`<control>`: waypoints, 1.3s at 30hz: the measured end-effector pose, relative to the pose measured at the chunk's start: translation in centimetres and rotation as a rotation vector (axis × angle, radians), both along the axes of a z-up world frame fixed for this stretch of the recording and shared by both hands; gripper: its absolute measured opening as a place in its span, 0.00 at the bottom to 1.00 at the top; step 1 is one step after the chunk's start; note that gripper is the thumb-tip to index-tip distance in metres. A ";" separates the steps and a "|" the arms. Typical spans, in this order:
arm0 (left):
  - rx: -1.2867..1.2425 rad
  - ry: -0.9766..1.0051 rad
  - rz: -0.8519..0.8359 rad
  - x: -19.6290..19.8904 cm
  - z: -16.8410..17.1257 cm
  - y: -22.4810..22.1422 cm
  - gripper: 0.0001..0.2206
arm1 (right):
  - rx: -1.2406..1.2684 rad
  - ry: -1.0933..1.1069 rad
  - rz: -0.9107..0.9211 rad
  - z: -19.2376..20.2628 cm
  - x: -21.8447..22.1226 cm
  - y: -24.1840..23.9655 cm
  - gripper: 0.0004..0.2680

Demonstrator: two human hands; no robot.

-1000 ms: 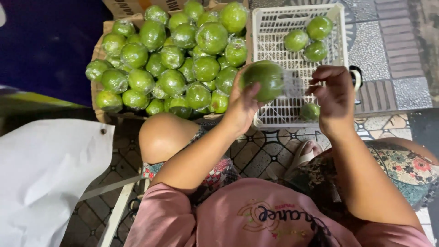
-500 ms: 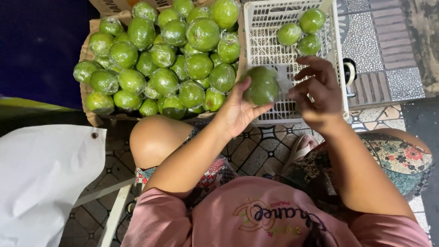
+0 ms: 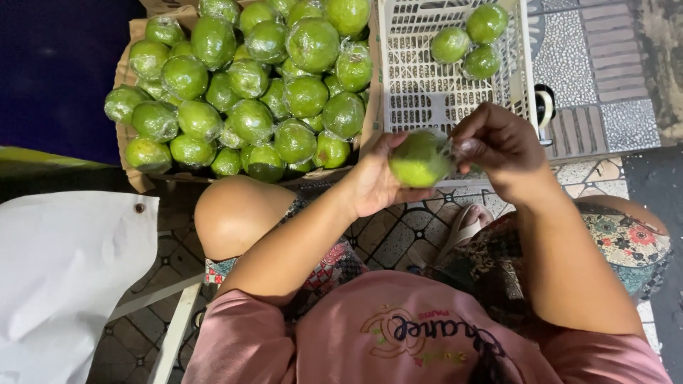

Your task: A person sitting on the floor sorts individually plastic-wrapped green fruits from a large cardboard box into a plastic crate.

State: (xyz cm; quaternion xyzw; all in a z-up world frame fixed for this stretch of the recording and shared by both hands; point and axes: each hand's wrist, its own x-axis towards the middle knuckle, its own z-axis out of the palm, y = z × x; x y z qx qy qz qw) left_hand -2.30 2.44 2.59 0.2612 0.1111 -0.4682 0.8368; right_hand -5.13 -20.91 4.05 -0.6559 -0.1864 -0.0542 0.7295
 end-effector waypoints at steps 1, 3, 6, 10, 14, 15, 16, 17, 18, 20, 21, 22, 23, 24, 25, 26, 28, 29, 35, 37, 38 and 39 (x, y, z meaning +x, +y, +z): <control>0.155 -0.174 -0.023 0.2 -0.4 -0.1 0.35 | 0.027 0.077 0.040 -0.2 0.0 -0.4 0.02; 0.308 -0.346 -0.051 0.1 0.7 0.2 0.37 | 0.055 0.157 0.076 -0.9 0.0 -0.7 0.02; 0.586 -1.326 -0.096 -0.1 1.8 0.0 0.29 | 0.051 0.180 0.188 -0.4 -0.3 0.2 0.03; 0.443 -1.504 -0.191 -0.3 -2.8 -1.8 0.17 | -0.302 0.214 0.110 4.2 -1.0 2.1 0.04; 0.230 -1.232 -0.411 -0.6 -5.5 -2.1 0.17 | -0.500 0.262 0.074 5.3 -1.1 2.1 0.06; 0.231 -1.232 -0.412 -1.2 -4.8 -2.3 0.17 | -0.499 0.262 0.074 4.8 -1.3 2.0 0.06; 0.195 -1.144 -0.344 -1.7 -4.0 -2.6 0.16 | -0.380 0.333 0.082 4.3 -1.4 1.9 0.06; 0.153 -1.055 -0.280 -2.2 -3.3 -3.1 0.15 | -0.263 0.405 0.083 3.9 -1.5 1.6 0.06; 0.149 -1.055 -0.283 -2.1 -4.0 -3.3 0.15 | -0.263 0.407 0.079 2.8 -1.3 1.5 0.06; 0.210 -0.915 -0.171 -1.6 -5.6 -3.7 0.13 | -0.129 0.327 0.042 0.7 -0.6 1.1 0.05; 0.209 -0.919 -0.164 -1.6 -5.0 -3.3 0.13 | -0.133 0.323 0.047 0.5 -0.3 1.0 0.05; 0.267 -0.851 0.002 -1.6 -4.3 -2.8 0.13 | -0.100 0.305 -0.043 0.5 0.0 0.9 0.07; 0.323 -0.786 0.174 -1.3 -3.5 -2.2 0.13 | -0.067 0.275 -0.128 0.5 0.7 1.0 0.09; 0.322 -0.799 0.188 -0.8 -1.5 -2.5 0.13 | -0.071 0.260 -0.118 0.4 0.4 1.3 0.09; 0.285 -0.810 0.291 -0.2 0.5 -2.9 0.12 | -0.014 0.425 -0.079 0.4 0.4 1.6 0.17; 0.245 -0.821 0.393 0.4 2.6 -3.3 0.12 | 0.041 0.590 -0.039 0.3 0.3 1.9 0.27; 0.286 -0.806 0.446 0.2 2.8 -3.0 0.13 | 0.062 0.522 -0.038 -1.0 0.4 2.7 0.27; 0.333 -0.774 0.480 0.2 2.9 -2.9 0.14 | 0.096 0.473 -0.047 -1.7 0.6 3.1 0.27; 0.438 -1.123 0.462 3.0 0.4 -2.3 0.10 | 0.128 0.292 -0.154 -3.7 0.4 3.5 0.30; 0.473 -1.203 0.467 2.6 2.3 -1.0 0.06 | 0.241 0.304 -0.110 -4.7 0.8 3.0 0.30; 0.501 -1.281 0.475 2.5 3.3 -0.5 0.03 | 0.347 0.316 -0.066 -5.1 1.1 2.7 0.30; 0.504 -1.287 0.473 2.7 3.0 -0.6 0.03 | 0.352 0.311 -0.065 -3.5 0.4 3.5 0.30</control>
